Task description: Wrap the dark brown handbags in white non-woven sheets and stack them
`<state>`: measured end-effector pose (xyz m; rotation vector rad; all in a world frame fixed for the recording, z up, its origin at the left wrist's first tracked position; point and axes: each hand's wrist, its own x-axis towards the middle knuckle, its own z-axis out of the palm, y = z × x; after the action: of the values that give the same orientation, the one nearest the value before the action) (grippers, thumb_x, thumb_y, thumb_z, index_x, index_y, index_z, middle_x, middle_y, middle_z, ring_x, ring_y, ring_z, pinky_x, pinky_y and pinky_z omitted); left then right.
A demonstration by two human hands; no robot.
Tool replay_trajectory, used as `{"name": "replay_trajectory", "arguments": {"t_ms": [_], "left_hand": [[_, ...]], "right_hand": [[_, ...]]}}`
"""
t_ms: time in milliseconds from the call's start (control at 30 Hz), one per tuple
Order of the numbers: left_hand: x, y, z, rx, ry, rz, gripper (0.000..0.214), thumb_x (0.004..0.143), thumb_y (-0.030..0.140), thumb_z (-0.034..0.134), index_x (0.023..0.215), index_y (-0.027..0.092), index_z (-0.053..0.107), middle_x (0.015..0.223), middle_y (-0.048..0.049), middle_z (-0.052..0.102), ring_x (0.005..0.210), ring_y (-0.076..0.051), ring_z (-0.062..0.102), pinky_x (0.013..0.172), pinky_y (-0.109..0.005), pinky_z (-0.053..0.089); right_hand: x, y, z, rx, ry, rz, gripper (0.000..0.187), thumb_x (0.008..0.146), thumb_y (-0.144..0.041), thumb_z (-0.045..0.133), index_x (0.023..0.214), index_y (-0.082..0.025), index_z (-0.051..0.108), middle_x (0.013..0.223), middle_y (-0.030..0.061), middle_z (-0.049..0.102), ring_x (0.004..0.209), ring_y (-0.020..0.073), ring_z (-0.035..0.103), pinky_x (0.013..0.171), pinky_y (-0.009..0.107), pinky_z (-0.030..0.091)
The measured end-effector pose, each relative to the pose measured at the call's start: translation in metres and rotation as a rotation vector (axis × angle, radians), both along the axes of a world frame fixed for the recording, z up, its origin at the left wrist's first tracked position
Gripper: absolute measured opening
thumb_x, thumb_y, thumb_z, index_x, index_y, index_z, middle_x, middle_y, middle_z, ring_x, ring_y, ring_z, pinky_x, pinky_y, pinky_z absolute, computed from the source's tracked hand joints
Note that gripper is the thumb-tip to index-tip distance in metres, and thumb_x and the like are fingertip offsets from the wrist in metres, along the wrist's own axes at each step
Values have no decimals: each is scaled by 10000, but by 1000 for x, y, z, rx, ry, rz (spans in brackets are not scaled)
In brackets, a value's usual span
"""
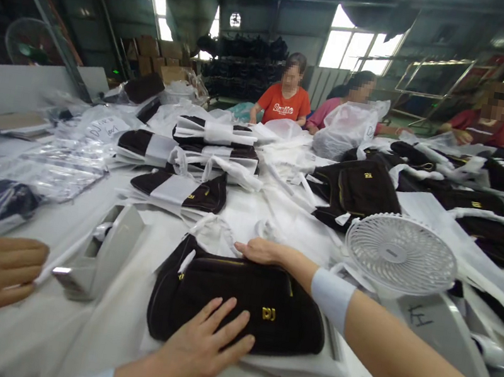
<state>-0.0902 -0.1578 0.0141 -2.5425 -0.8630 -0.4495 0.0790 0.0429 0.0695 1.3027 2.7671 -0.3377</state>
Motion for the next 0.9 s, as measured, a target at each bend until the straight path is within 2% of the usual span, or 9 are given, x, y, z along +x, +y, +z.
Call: {"name": "replay_trajectory", "arguments": {"t_ms": [67,167,333,500,600,700,767,833,900], "left_hand": [[1,-1,-3,-31,18,2,485,966,344,447,1445,278,412,1551,-71,371,1325,-324,467,1059,-472,413],[2,-2,-7,-51,16,2,503,957,346,467,1451,278,403,1548,-92,372,1329,-332,457,1048,-486,415],[6,0,-16,27,-52,12,470,959,377,474,1422,308,443,1491,-79,456,1297,-328,490,1032,-479,439],[8,-4,-21,75,-95,-22,456,950,370,515,1399,307,466,1418,-92,529,1274,-314,524,1023,-468,465],[6,-1,-5,10,-183,-88,321,956,356,513,1251,251,582,1321,-90,607,1208,-250,578,1032,-419,476],[2,29,27,-193,-320,-135,319,995,282,390,1234,180,576,1264,-101,640,1182,-178,588,1049,-342,468],[-5,65,46,-279,-335,-66,392,1001,254,336,1345,144,490,1379,-124,564,1323,-203,478,1113,-388,409],[-16,104,53,-351,-204,24,444,1008,332,334,1404,159,433,1508,-121,428,1448,-274,290,1173,-519,295],[-29,136,48,-498,-23,102,430,1014,389,311,1358,204,490,1524,-104,408,1454,-285,275,1179,-586,220]], "right_hand": [[-6,-11,8,-122,-28,-24,742,995,-611,221,883,-133,778,887,133,753,757,199,709,710,291,504],[-20,-40,8,-188,-72,-125,844,943,-714,170,1096,-106,735,1067,187,724,976,274,695,824,351,495],[-44,-87,-15,240,-19,-498,794,980,-628,138,968,-128,755,949,203,733,948,303,682,869,411,448],[-45,-92,-25,340,59,-550,738,996,-583,187,840,-152,765,854,180,734,858,290,688,821,414,446],[-42,-88,-28,377,79,-532,683,997,-566,243,830,-158,764,833,178,733,833,298,689,795,422,447],[-39,-85,-34,376,75,-506,565,1008,-457,307,837,-166,761,834,166,738,837,302,691,790,427,449],[-37,-85,-35,355,71,-466,404,981,-347,402,886,-178,756,874,151,744,865,296,692,803,417,449],[-36,-84,-34,338,55,-449,312,943,-284,459,914,-173,750,899,153,743,879,292,690,803,405,445],[-36,-85,-29,322,23,-462,335,942,-274,438,896,-149,746,896,169,735,876,289,687,797,400,435]]}}
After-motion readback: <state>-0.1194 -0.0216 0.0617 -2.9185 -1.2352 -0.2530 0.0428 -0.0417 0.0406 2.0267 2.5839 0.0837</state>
